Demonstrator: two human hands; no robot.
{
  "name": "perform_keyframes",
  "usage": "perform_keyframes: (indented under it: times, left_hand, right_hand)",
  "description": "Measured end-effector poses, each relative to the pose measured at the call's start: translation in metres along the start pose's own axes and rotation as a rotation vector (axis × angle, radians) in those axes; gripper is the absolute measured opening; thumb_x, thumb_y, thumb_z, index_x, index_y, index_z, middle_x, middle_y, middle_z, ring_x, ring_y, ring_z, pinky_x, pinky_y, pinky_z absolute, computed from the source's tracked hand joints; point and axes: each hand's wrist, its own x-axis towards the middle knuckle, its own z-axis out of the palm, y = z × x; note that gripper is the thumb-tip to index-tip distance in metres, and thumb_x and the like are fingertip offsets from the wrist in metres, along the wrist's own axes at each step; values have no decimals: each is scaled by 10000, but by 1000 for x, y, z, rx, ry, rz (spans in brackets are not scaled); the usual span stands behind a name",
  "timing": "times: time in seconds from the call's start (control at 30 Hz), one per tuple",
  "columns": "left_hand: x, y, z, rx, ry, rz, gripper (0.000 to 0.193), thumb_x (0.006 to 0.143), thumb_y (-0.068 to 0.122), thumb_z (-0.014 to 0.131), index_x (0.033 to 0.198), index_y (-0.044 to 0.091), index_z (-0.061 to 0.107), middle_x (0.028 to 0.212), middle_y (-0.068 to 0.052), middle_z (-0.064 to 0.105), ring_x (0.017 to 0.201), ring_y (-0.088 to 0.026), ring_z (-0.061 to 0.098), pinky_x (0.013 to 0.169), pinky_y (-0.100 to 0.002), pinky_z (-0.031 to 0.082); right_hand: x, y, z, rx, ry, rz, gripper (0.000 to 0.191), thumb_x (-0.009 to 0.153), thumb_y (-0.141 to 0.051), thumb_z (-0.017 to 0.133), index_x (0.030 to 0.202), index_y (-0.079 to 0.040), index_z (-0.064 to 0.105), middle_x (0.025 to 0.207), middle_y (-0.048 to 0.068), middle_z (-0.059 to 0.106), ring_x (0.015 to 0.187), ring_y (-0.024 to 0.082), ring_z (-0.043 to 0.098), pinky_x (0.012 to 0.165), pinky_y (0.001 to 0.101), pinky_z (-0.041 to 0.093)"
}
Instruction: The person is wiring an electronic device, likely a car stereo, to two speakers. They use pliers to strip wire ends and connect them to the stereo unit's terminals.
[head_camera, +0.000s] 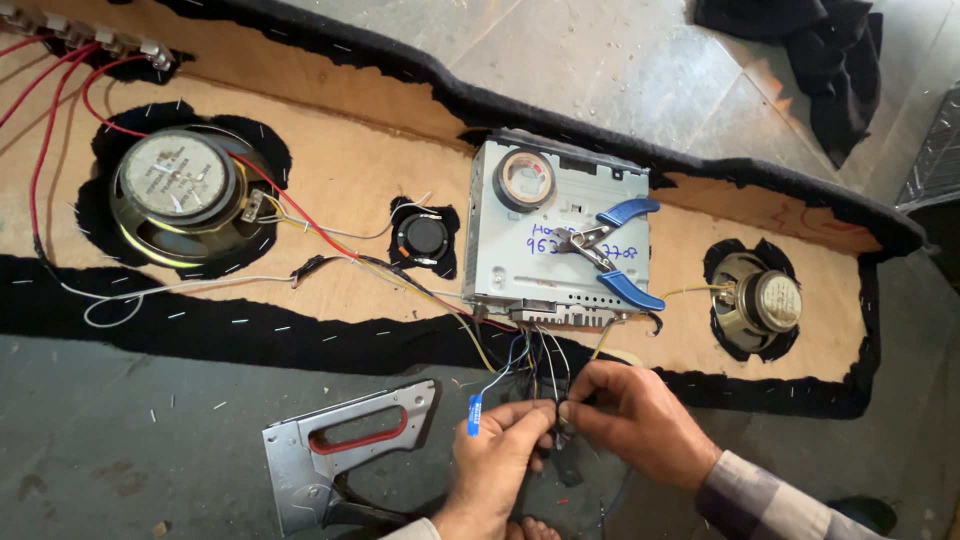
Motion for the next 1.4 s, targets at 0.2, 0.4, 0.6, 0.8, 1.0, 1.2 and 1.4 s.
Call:
perform_keyframes:
  times: [0.2,0.4,0.6,0.8,1.0,1.2,1.4]
  left_hand:
    - [-13,5,4,179,30,62,271,764,241,870,947,60,786,685,21,716,587,-21,592,559,-189,477]
    - [-1,2,12,212,65,108,274,760,228,912,850,17,762,625,29,621,536,-44,456,485,-221,363]
    - [5,-6,14,141,68,146,203,775,201,866,871,31,808,707,5,760,609,-43,628,588,-213,507]
    - [6,-6,12,127,137,152,197,798,192,841,906,29,823,742,-27,793,629,-63,652,598,-235,518]
    - [5,-7,10,196,198,234,209,837,209,806,913,14,818,699,-33,785,600,-69,638,578,-238,503]
    - [6,-12,21,306,267,333,248,911,260,718,888,23,788,634,-13,714,562,-73,588,545,-275,494]
    - [-2,-6,21,322,237,207,251,916,277,712,923,39,792,649,-36,717,581,-86,627,557,-270,509]
  right_hand:
    - [-4,-4,3,-190,90,-136,128,817,-104,778,836,-20,682,678,17,653,615,67,590,539,281,517]
    - [-6,-6,5,-269,149,-176,105,837,-107,713,896,-25,683,706,87,667,603,187,609,564,338,517]
    - [-12,-10,4,-405,240,-251,109,833,-142,712,886,-46,708,796,103,730,753,280,724,661,371,562]
    - [-23,-26,15,-455,347,-428,228,830,-57,682,1045,-94,749,969,105,695,868,282,704,742,362,562]
    - [-51,-15,29,-386,471,-310,521,778,-53,700,1291,-121,641,949,82,703,914,218,728,813,341,559]
    - [-53,13,48,-273,345,-260,309,801,-99,763,1109,-118,751,913,34,747,881,144,739,777,291,613]
    - [-55,10,48,-230,411,-229,266,792,-75,750,1056,-89,774,874,26,755,833,139,732,743,274,605]
